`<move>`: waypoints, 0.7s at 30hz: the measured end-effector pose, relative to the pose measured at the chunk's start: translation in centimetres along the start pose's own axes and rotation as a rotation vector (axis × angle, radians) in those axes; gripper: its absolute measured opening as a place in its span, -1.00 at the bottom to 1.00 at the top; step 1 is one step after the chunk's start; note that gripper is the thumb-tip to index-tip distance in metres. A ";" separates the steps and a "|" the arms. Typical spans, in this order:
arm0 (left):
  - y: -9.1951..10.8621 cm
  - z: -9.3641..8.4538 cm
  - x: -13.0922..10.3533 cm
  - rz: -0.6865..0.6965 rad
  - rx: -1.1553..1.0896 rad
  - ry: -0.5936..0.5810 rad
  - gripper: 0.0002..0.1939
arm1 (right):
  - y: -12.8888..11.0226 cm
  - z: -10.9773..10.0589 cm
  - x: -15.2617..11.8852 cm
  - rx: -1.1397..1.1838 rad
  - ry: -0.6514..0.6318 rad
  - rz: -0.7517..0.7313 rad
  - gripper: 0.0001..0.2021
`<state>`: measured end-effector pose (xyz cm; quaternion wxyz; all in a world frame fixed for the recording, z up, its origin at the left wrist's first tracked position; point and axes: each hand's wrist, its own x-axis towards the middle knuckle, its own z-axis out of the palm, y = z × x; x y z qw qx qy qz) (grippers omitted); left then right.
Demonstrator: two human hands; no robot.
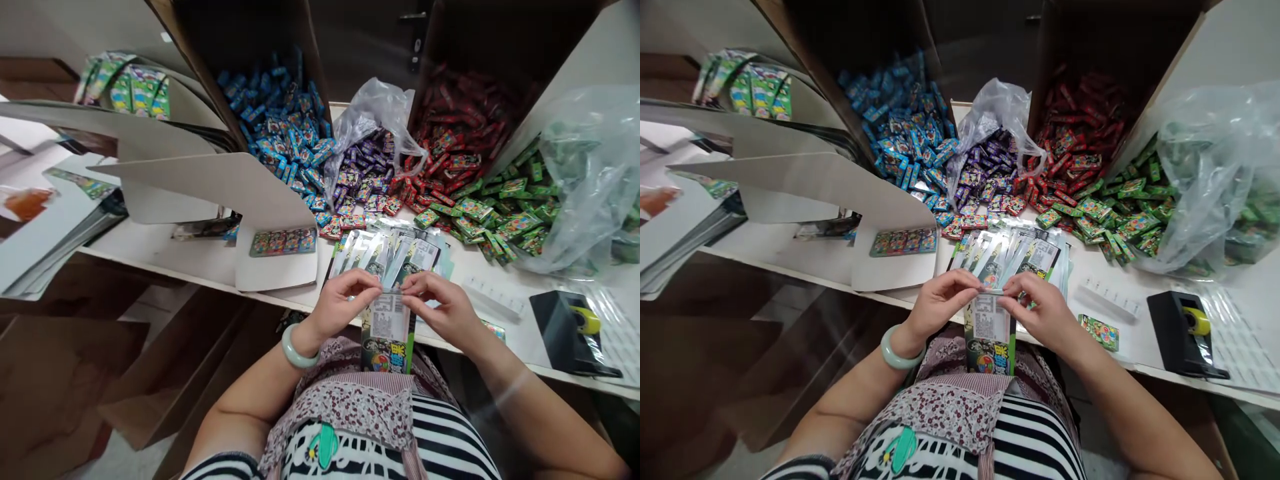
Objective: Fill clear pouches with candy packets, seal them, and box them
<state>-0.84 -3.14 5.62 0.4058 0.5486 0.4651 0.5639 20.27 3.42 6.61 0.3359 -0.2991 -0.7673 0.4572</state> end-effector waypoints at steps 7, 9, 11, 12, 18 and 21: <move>1.1 0.8 1.4 -0.161 -0.086 0.066 -0.82 | -1.2 -0.5 2.3 0.192 -0.075 0.219 -0.67; 1.1 0.5 1.3 -0.159 -0.092 0.029 -0.82 | -1.2 -0.6 2.3 0.173 -0.101 0.245 -0.65; 1.0 0.1 1.0 -0.135 -0.077 -0.030 -0.82 | -1.1 -0.6 2.0 0.129 -0.111 0.246 -0.66; 1.0 -0.1 0.8 -0.119 -0.064 -0.061 -0.82 | -1.1 -0.6 1.7 0.111 -0.114 0.237 -0.67; 0.8 -1.2 -0.2 0.004 0.014 -0.182 -0.90 | -0.7 -0.9 0.1 0.081 -0.076 0.180 -0.75; 0.0 -1.2 -0.6 0.029 0.063 -0.144 -0.86 | -0.4 -0.8 -0.5 0.057 -0.026 0.148 -0.77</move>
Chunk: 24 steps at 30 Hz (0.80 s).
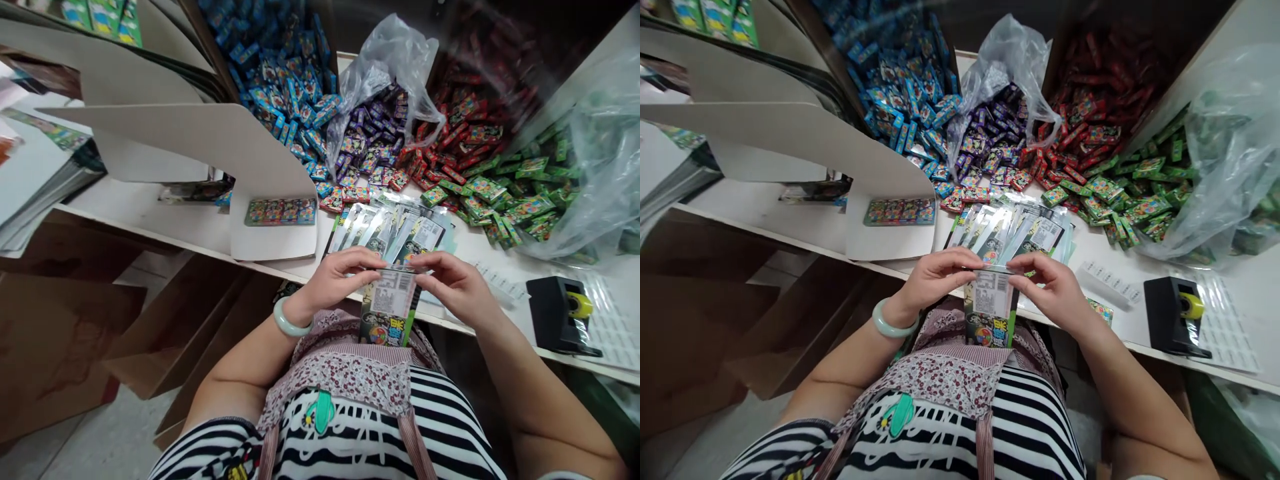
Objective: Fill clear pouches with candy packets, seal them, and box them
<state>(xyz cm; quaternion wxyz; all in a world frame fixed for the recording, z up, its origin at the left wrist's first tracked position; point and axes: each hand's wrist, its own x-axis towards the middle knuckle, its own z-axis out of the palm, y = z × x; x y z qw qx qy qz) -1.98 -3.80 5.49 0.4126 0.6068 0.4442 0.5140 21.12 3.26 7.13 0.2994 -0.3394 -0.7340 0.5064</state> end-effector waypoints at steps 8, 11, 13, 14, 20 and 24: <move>-1.9 0.8 0.0 0.059 0.103 0.059 -0.88 | 1.8 1.2 -0.5 -0.158 0.073 -0.142 -0.90; -2.1 0.8 0.2 0.083 0.105 0.050 -0.89 | 2.6 1.8 -0.4 -0.135 0.114 -0.122 -0.89; -2.1 0.8 0.4 0.061 0.092 0.065 -0.89 | 2.9 2.3 -0.3 -0.105 0.134 -0.125 -0.89; -2.1 0.9 0.6 0.042 0.089 0.068 -0.89 | 3.0 2.6 -0.1 -0.092 0.140 -0.125 -0.89; -2.6 1.9 2.8 0.016 0.144 0.082 -0.90 | 3.4 2.1 0.1 -0.055 0.158 -0.116 -0.81; -3.6 1.7 3.0 -0.030 0.143 0.127 -0.95 | 5.5 -2.9 -3.2 -0.058 0.367 -0.029 -0.71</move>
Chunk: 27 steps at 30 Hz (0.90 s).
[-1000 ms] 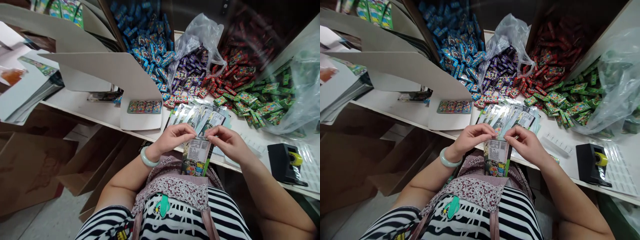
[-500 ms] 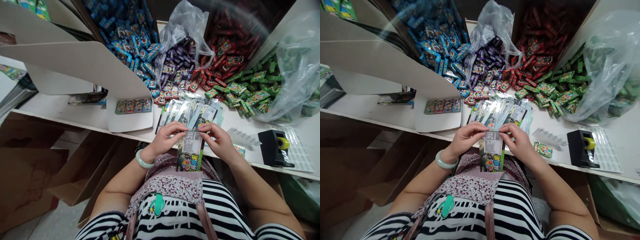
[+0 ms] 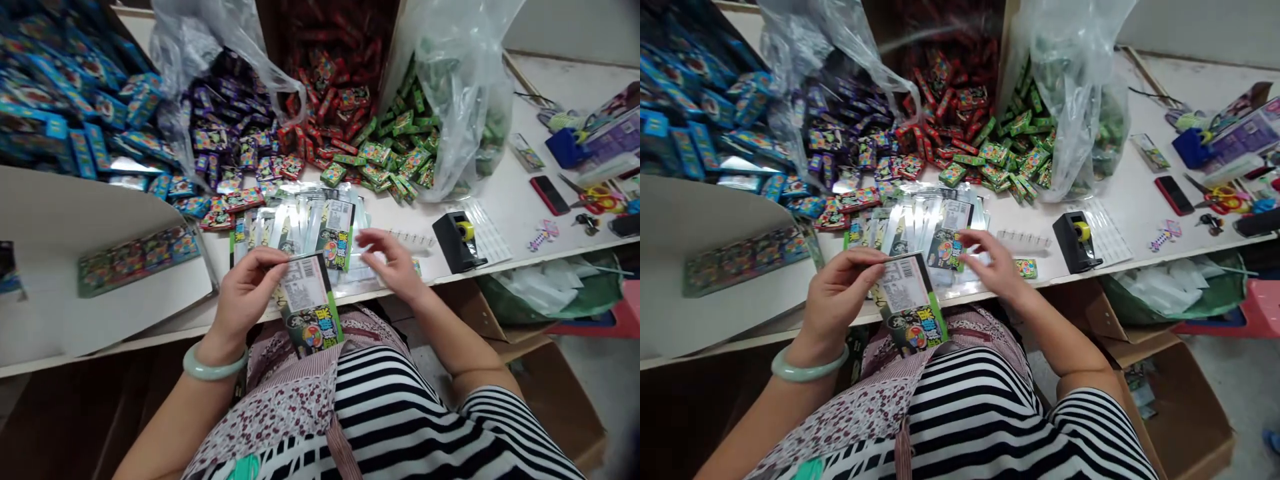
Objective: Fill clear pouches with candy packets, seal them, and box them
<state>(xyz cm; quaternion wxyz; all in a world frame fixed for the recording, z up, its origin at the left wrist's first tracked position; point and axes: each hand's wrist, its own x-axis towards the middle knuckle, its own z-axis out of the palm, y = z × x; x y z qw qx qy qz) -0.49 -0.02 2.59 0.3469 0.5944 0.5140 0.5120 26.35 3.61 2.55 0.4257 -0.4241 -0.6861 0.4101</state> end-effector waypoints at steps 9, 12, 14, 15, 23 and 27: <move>-2.1 0.0 -0.2 -0.083 0.017 0.078 -0.92 | 8.7 -13.3 -2.4 -0.709 0.271 0.377 -0.77; -1.6 0.3 -0.1 -0.092 0.034 0.075 -0.90 | 9.6 -12.5 -1.9 -0.769 0.246 0.431 -0.83; -1.5 0.2 -0.2 -0.091 0.034 0.063 -0.90 | 10.0 -11.8 -1.4 -0.805 0.254 0.453 -0.85; -1.5 0.1 -0.2 -0.089 0.034 0.062 -0.90 | 10.2 -11.5 -1.1 -0.823 0.250 0.462 -0.85; -1.9 -0.2 -0.6 -0.093 0.038 0.083 -0.92 | 10.1 -10.2 0.2 -1.033 0.160 0.484 -0.82; -1.6 -0.1 -0.5 -0.062 0.024 0.068 -0.94 | 9.2 -10.8 -0.2 -0.985 0.145 0.582 -0.83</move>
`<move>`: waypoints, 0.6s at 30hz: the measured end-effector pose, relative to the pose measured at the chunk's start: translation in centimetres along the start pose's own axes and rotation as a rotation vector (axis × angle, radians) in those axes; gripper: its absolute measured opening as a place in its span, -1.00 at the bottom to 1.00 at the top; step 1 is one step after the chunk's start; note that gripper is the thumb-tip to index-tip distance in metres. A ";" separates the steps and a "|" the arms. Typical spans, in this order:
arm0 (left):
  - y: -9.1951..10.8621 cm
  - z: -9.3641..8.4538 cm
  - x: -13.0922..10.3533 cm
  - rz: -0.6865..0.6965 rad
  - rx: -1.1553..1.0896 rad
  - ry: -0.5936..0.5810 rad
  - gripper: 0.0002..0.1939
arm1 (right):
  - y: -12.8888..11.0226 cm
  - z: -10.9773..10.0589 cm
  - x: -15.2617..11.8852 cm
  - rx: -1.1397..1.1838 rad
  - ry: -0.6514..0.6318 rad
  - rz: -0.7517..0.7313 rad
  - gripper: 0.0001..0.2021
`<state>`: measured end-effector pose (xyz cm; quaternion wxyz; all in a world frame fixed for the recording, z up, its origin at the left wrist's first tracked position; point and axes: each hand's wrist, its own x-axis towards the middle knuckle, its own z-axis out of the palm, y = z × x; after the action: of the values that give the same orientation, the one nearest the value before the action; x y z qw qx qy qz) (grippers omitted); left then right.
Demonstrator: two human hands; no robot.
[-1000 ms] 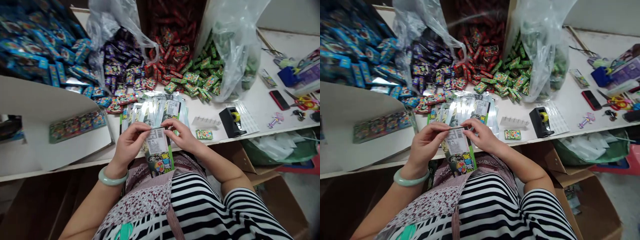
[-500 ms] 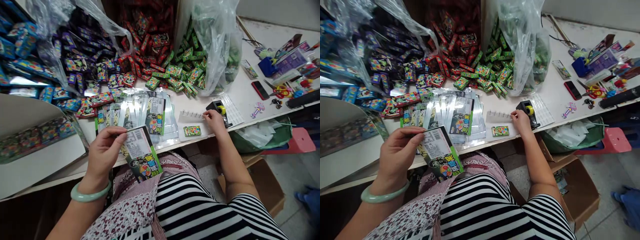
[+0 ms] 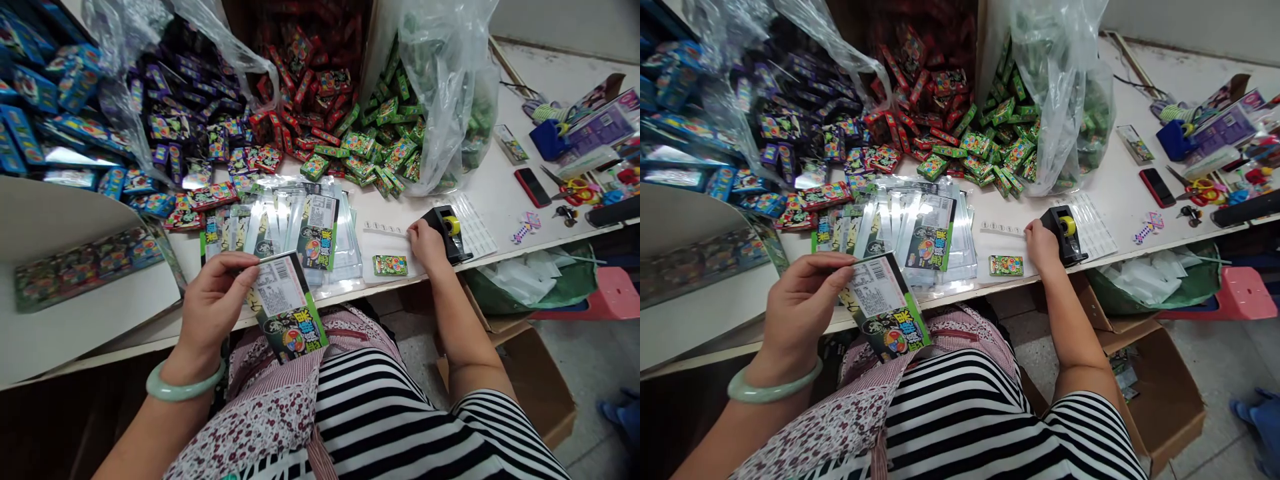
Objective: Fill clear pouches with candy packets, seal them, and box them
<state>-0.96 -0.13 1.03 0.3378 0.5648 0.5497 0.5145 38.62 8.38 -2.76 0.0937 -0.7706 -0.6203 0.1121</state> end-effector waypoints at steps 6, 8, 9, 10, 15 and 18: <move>0.8 0.8 0.4 0.074 -0.047 -0.042 -0.92 | -2.2 -5.1 -2.5 0.362 0.269 -0.236 -0.92; 1.1 1.5 0.5 0.108 -0.036 -0.055 -0.92 | -5.7 -7.2 -3.8 0.596 0.131 -0.387 -0.89; 1.2 1.7 0.5 0.127 -0.028 -0.062 -0.92 | -7.9 -8.1 -4.4 0.682 -0.008 -0.485 -0.88; 1.4 2.0 0.5 0.145 -0.022 -0.076 -0.93 | -10.2 -8.7 -5.0 0.722 -0.150 -0.581 -0.88; 2.1 2.0 0.2 0.204 -0.030 -0.126 -0.96 | -19.7 -8.4 -5.8 0.640 -0.626 -0.837 -0.88; 2.4 1.4 -0.1 0.202 -0.041 -0.139 -0.93 | -22.2 -6.8 -5.2 0.565 -0.728 -0.823 -0.86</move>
<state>1.02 -0.38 2.99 0.3328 0.6447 0.4547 0.5165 18.79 7.99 10.32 0.1120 -0.3258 -0.8054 0.4824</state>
